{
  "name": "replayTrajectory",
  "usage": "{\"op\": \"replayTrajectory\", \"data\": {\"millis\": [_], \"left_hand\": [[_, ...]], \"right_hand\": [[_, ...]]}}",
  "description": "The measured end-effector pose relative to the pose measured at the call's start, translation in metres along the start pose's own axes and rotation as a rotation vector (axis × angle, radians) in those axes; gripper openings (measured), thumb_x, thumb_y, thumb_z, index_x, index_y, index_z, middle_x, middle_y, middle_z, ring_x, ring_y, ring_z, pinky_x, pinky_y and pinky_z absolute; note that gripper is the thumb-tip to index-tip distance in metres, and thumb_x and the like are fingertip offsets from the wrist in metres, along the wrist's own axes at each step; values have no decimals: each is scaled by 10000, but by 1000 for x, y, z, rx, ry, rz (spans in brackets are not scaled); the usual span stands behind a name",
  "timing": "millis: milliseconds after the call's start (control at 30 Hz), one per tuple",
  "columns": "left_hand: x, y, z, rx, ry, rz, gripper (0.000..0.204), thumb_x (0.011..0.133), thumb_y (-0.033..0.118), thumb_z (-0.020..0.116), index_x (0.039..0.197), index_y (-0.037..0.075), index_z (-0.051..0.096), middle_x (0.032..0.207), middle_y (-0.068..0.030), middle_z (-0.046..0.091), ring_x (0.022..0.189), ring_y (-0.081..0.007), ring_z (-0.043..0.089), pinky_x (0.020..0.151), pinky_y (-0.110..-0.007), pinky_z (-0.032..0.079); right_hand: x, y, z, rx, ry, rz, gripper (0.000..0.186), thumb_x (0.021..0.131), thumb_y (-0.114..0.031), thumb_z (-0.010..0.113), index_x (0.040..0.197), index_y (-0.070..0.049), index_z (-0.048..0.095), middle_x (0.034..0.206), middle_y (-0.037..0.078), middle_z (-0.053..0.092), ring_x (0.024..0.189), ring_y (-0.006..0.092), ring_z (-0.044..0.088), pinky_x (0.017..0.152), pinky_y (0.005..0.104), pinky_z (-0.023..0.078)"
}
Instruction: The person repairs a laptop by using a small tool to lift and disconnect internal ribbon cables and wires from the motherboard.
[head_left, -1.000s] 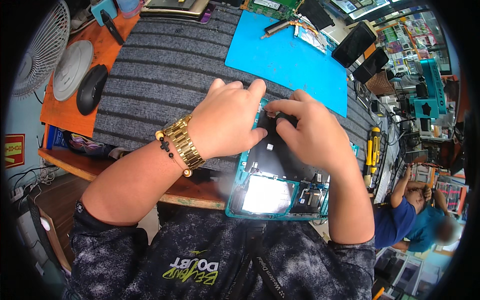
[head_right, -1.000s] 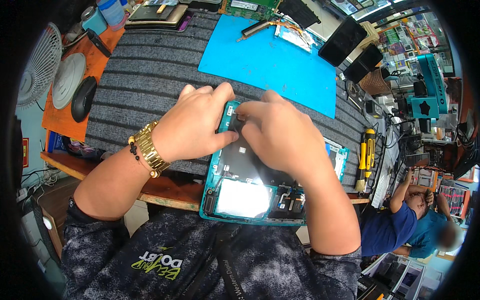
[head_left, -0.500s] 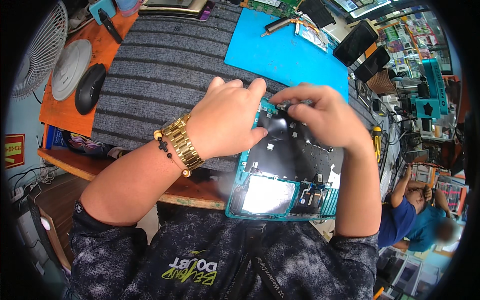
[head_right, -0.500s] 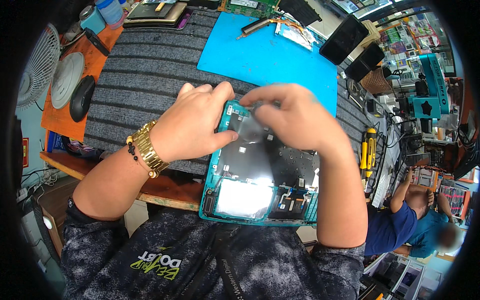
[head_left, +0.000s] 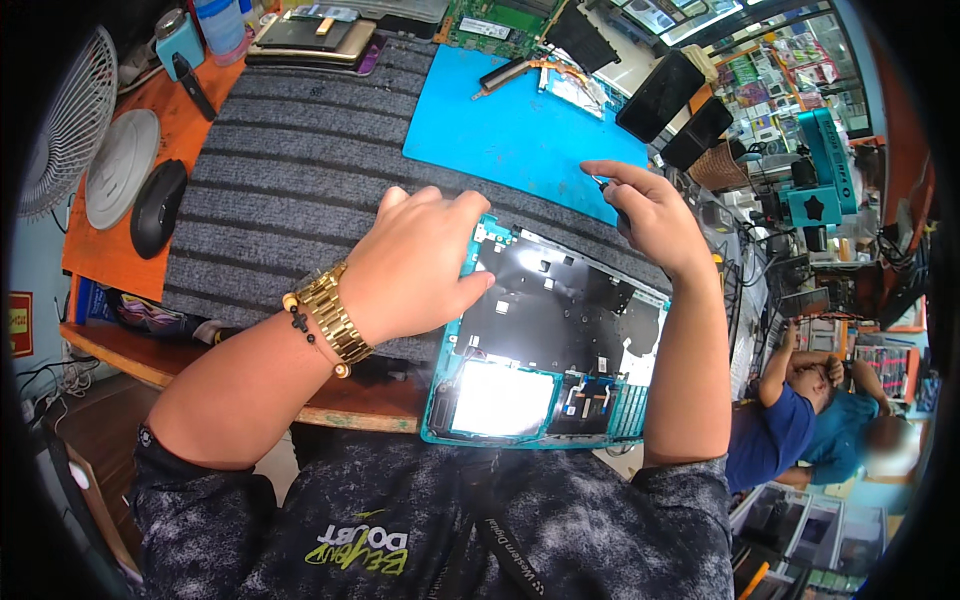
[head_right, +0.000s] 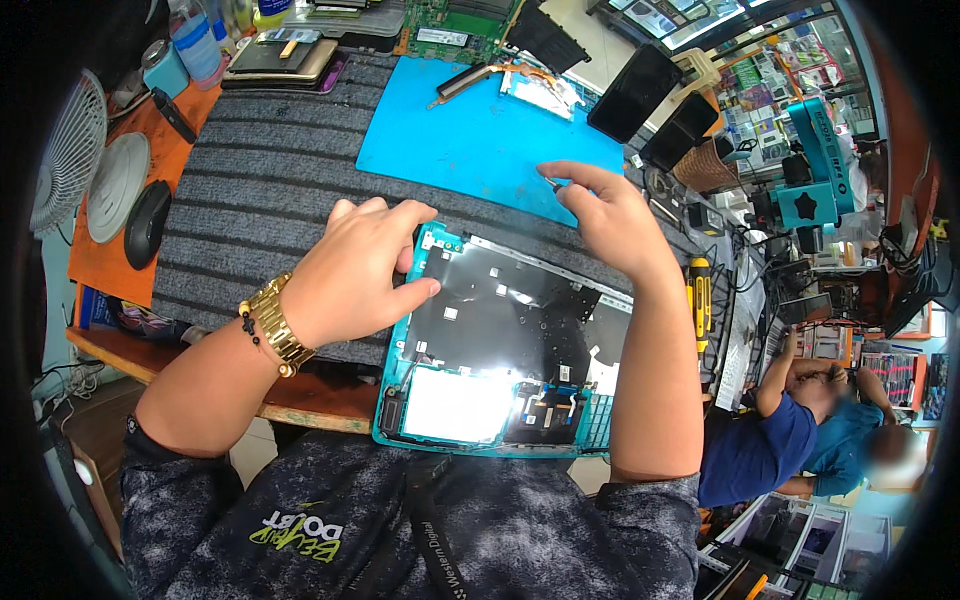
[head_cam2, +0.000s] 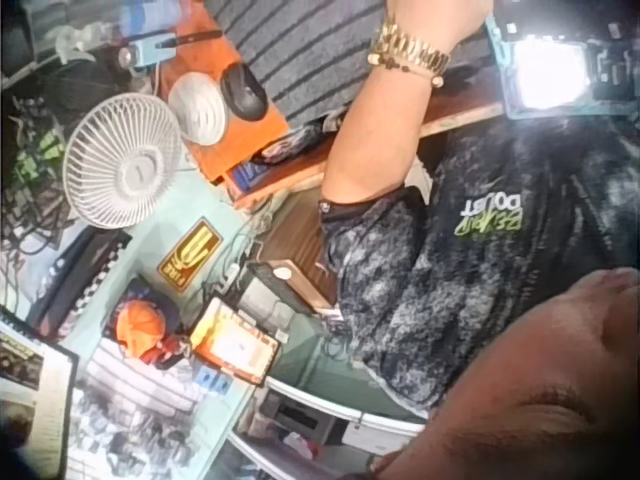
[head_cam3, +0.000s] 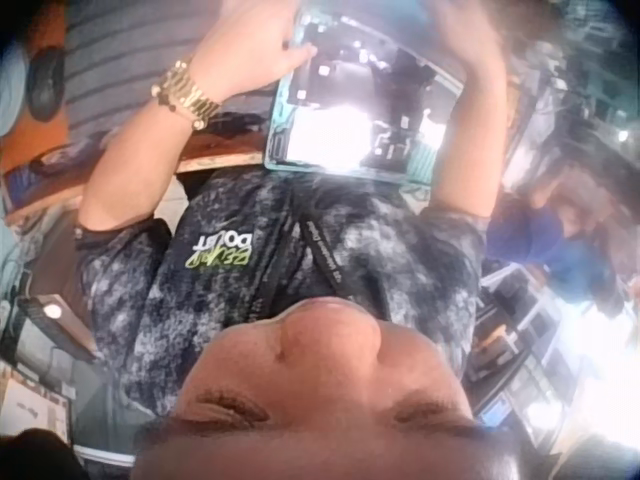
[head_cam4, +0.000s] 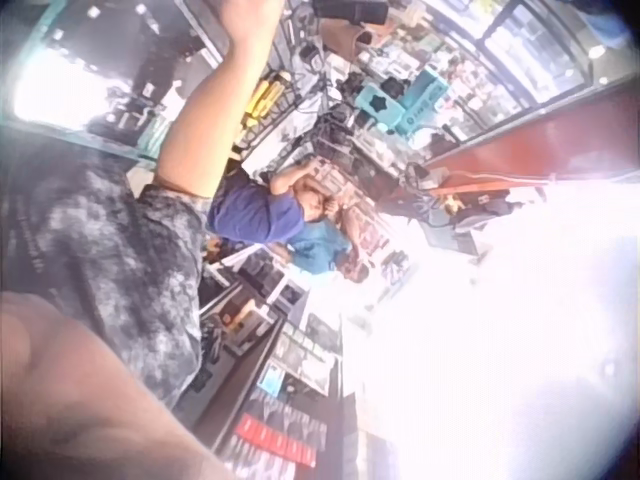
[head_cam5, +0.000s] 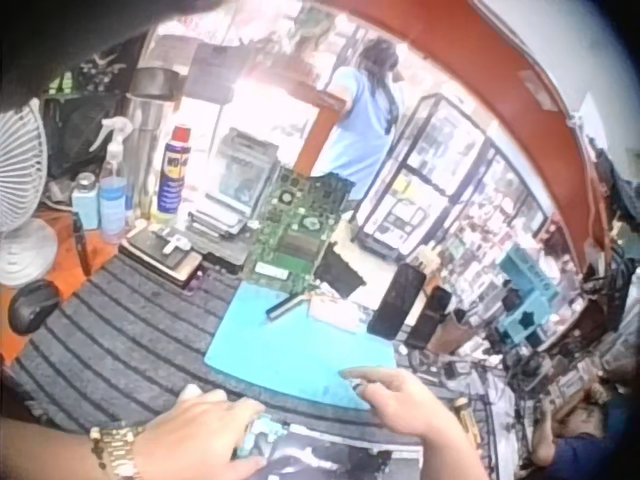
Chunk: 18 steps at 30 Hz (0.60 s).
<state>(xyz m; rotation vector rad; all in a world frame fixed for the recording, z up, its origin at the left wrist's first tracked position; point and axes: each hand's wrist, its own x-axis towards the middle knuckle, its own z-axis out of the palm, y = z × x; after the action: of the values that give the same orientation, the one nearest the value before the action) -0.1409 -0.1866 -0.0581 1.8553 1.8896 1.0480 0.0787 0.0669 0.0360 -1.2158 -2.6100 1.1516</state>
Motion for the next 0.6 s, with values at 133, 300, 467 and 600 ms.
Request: {"op": "replayTrajectory", "data": {"millis": [133, 300, 467, 600], "left_hand": [[0, 1, 1, -12, 28, 16, 653, 950, 243, 925, 1515, 1, 704, 963, -55, 742, 1007, -308, 691, 981, -500, 444], [-1, 7, -3, -34, -8, -19, 543, 983, 207, 868, 1460, -10, 729, 1023, -86, 790, 1112, -344, 711, 1039, -515, 448], [2, 8, -5, -22, -24, -34, 489, 985, 178, 846, 1430, 3, 746, 995, -58, 793, 1095, -328, 713, 1017, -509, 443], [2, 9, -5, -27, -21, -32, 489, 986, 165, 839, 1441, 12, 747, 990, -49, 786, 1077, -315, 709, 1018, -501, 442]], "right_hand": [[-1, 1, -3, 127, 8, 117, 483, 1106, -288, 624, 1476, -89, 864, 1012, 53, 717, 814, 159, 641, 766, 365, 547], [-5, 4, 1, 61, 54, 22, 443, 1110, -278, 654, 1450, -57, 831, 1055, 75, 719, 890, 201, 687, 852, 393, 586], [-27, 2, 26, -175, 190, -189, 343, 1069, -203, 810, 1341, 2, 771, 1130, 180, 808, 1066, 330, 787, 990, 463, 623], [-22, -1, 48, -308, 275, -276, 332, 1018, -186, 915, 1260, 15, 809, 1096, 225, 839, 947, 347, 789, 888, 451, 621]]}}
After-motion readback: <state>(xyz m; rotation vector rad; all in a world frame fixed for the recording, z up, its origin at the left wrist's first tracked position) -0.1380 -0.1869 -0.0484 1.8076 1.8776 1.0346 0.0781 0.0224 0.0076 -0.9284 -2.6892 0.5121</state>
